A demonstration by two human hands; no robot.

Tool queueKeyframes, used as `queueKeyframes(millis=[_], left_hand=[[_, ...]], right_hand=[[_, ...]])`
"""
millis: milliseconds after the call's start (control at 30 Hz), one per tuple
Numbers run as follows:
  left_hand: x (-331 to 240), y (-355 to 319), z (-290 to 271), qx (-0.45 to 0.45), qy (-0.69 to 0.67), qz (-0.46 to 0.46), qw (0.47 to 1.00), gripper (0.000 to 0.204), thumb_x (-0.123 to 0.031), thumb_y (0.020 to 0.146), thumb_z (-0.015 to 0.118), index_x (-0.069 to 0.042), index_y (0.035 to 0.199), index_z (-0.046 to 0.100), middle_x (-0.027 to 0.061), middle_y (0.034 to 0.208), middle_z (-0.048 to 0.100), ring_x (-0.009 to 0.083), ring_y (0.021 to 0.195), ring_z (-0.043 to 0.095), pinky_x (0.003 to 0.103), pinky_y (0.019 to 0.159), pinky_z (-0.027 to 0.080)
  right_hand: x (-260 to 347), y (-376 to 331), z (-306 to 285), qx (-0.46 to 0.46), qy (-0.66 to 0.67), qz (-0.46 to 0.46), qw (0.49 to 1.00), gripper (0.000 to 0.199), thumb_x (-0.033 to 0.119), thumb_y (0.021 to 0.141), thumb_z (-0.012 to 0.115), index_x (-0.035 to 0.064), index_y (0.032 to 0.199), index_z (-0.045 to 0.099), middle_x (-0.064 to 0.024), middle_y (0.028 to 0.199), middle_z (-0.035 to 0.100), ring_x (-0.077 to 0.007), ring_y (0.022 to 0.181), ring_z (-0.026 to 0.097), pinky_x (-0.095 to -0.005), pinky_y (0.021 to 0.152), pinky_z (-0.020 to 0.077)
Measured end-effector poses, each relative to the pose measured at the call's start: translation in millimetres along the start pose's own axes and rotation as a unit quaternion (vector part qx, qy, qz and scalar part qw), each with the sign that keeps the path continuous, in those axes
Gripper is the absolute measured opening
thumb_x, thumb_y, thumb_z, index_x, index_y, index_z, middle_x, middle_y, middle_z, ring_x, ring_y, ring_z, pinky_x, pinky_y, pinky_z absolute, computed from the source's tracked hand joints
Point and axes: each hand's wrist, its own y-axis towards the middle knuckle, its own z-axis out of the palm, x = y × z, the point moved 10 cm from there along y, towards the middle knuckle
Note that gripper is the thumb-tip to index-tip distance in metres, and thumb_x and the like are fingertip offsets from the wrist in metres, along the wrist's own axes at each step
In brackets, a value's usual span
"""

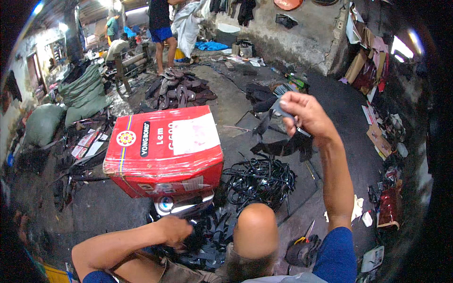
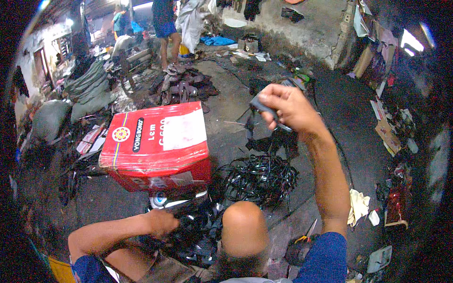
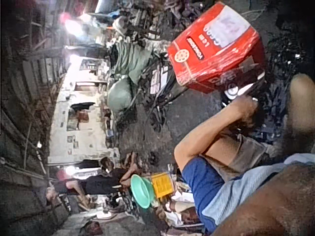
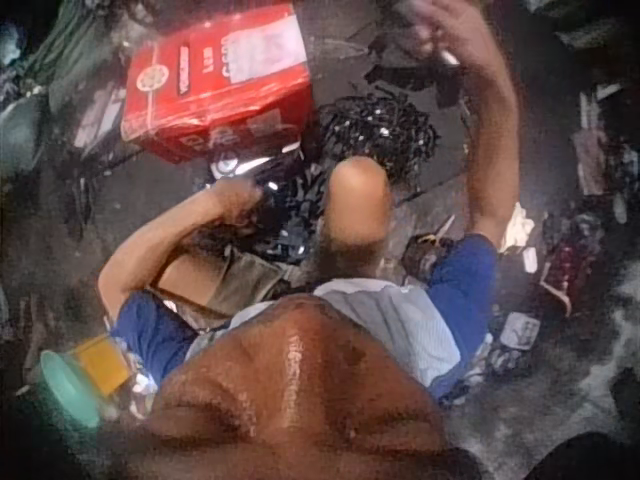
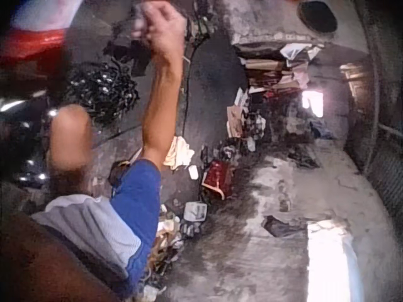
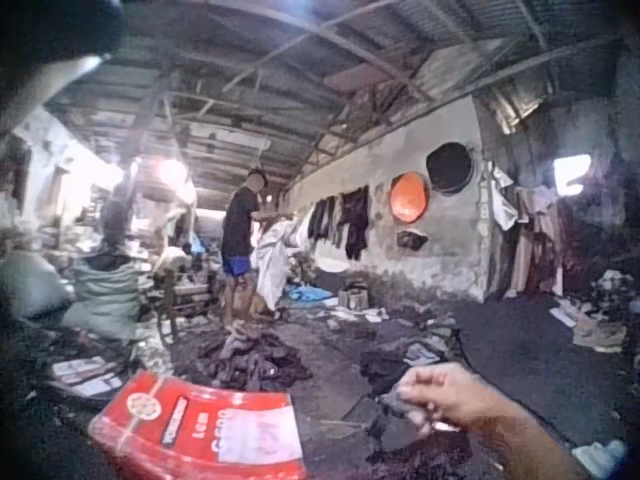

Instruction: The person sits on the floor and repeatedly cuts black straps using a small blade, stacking the cut pieces on a red box. The person handles the straps one at a time and discards the cut ends onto the floor.

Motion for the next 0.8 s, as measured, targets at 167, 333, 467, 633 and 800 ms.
queueKeyframes(millis=[167,333,467,633,800], left_hand=[[-14,-108,-188,-0.617,-0.233,0.04,0.751,0.041,-0.032,0.081,0.084,-0.004,0.097,0.06,0.0131,0.092,0.06,0.0325,0.08,0.068,0.042,0.068,0.056],[7,-93,-184,-0.596,-0.494,0.121,0.621,0.046,-0.028,0.08,0.09,-0.002,0.109,0.066,0.0049,0.097,0.066,0.0132,0.079,0.062,0.029,0.072,0.052],[26,-72,-169,-0.503,-0.621,0.15,0.582,0.033,-0.022,0.086,0.085,-0.001,0.106,0.069,0.0012,0.087,0.068,0.012,0.082,0.062,0.031,0.072,0.053],[-24,-39,-127,-0.33,-0.261,0.153,0.894,0.029,-0.023,0.082,0.083,-0.003,0.099,0.071,0.0099,0.089,0.074,0.0333,0.085,0.071,0.043,0.078,0.058],[-75,-21,10,0.114,-0.095,0.204,0.968,0.047,-0.032,0.077,0.086,-0.004,0.109,0.069,0.0187,0.11,0.071,0.0396,0.105,0.068,0.051,0.088,0.055]], right_hand=[[-16,-21,90,0.032,0.129,0.014,0.991,0.015,0.021,0.1,0.07,0.0073,0.096,0.066,-0.0028,0.077,0.07,-0.01,0.061,0.064,-0.0255,0.058,0.0531],[-7,-29,155,0.109,0.078,-0.058,0.989,0.015,0.017,0.099,0.071,0.0018,0.097,0.072,-0.001,0.089,0.073,-0.0087,0.081,0.065,-0.0279,0.077,0.0534],[-39,-17,163,0.1,0.175,0.005,0.979,0.015,0.023,0.1,0.069,0.0086,0.1,0.069,0.0035,0.084,0.068,-0.0047,0.072,0.06,-0.0231,0.065,0.0462],[-33,1,93,-0.085,0.343,-0.008,0.935,0.016,0.025,0.104,0.059,0.0148,0.092,0.057,0.0046,0.067,0.05,-0.0086,0.059,0.055,-0.025,0.055,0.0494],[14,-6,89,0.09,0.066,-0.04,0.993,0.017,0.026,0.099,0.065,0.0104,0.094,0.059,0.0,0.071,0.061,-0.0078,0.046,0.053,-0.0252,0.04,0.0425]])
